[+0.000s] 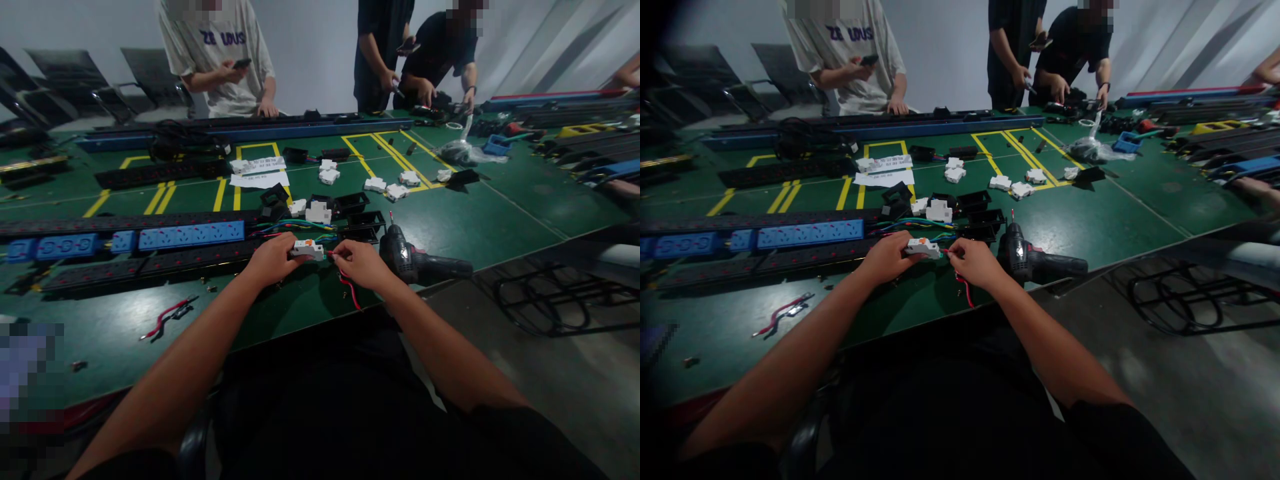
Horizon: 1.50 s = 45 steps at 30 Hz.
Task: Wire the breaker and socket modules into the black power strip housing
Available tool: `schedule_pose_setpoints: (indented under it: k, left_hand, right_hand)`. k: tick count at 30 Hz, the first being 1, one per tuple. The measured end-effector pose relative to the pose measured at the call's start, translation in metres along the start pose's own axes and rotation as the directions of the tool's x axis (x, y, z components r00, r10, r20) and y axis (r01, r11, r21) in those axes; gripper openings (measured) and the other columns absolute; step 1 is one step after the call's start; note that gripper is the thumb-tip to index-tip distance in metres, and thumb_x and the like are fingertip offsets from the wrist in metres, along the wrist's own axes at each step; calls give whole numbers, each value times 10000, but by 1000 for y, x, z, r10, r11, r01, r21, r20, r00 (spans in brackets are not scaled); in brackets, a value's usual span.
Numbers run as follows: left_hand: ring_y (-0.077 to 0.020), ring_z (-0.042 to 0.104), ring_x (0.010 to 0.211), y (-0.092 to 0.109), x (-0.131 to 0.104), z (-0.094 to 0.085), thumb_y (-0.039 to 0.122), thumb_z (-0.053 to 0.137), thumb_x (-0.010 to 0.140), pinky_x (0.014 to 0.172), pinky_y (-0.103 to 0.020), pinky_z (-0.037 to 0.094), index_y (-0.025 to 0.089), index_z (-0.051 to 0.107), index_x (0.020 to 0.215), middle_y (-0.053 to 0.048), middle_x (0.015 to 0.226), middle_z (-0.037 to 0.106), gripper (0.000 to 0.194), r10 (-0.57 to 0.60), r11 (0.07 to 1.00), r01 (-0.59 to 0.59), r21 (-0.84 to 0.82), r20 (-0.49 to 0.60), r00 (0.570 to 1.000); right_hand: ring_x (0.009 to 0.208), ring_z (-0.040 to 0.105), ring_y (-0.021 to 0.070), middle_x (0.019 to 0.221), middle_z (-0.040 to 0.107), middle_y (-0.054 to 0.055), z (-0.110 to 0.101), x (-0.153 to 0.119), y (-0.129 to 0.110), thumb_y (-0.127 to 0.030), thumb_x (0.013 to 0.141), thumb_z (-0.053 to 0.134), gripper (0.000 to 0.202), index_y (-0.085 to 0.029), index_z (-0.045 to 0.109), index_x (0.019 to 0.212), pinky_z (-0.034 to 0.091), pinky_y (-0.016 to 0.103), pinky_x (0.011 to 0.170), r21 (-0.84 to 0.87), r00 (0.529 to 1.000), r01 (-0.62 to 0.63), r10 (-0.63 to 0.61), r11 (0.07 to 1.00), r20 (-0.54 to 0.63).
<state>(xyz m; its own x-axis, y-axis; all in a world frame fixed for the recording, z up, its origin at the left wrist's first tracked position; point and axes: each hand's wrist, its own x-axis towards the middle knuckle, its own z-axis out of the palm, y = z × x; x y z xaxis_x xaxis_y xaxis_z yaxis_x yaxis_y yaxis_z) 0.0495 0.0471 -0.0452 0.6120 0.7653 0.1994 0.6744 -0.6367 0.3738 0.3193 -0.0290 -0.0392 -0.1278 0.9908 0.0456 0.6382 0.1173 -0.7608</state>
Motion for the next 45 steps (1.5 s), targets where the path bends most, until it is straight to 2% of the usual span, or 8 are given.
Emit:
schedule_pose_setpoints:
  k: [12,21,26,33,40,45]
  left_hand:
    - [-270,660,910,0,-1,2,579,650,1023,766,-381,465,227,614,930,-78,997,685,366,9,1000,-9,5,-25,1000]
    - [-255,632,857,-4,0,4,598,709,981,733,-367,447,226,629,908,-60,947,663,387,37,999,-39,-34,-58,998]
    - [-246,626,858,-5,0,6,575,722,986,735,-360,447,222,622,885,-53,933,634,380,57,997,-62,-53,-94,994]
    - [-235,609,849,-8,1,8,533,731,993,745,-355,438,219,620,866,-52,923,633,356,90,994,-96,-53,-103,991]
    - [-238,610,844,-6,1,9,516,745,975,747,-355,446,213,655,890,-45,907,632,328,81,994,-86,-61,-82,993]
    - [-263,668,1011,6,6,4,392,779,947,886,-381,507,218,685,1088,-63,1073,709,243,97,987,-110,-113,-115,989]
  right_hand:
    - [775,688,169,897,797,65,-6,2,-7,-335,960,668,190,-187,787,948,446,311,725,-20,999,-6,7,1000,38]
    - [736,650,153,854,783,66,-17,13,-16,-266,964,648,199,-184,829,971,392,301,711,-170,992,22,-1,985,123]
    - [798,668,177,934,803,91,-22,19,-24,-262,967,639,223,-184,848,983,396,311,730,-248,991,56,-23,967,134]
    - [789,662,167,922,802,93,-20,17,-24,-285,977,629,241,-184,845,945,393,311,729,-291,991,80,-44,953,128]
    - [822,670,174,939,809,98,-14,19,-25,-278,975,622,245,-177,845,990,393,305,727,-343,988,109,-64,933,139]
    - [825,678,198,960,807,108,-13,19,-23,-308,984,599,265,-202,839,1027,394,312,727,-447,990,108,-53,888,134]
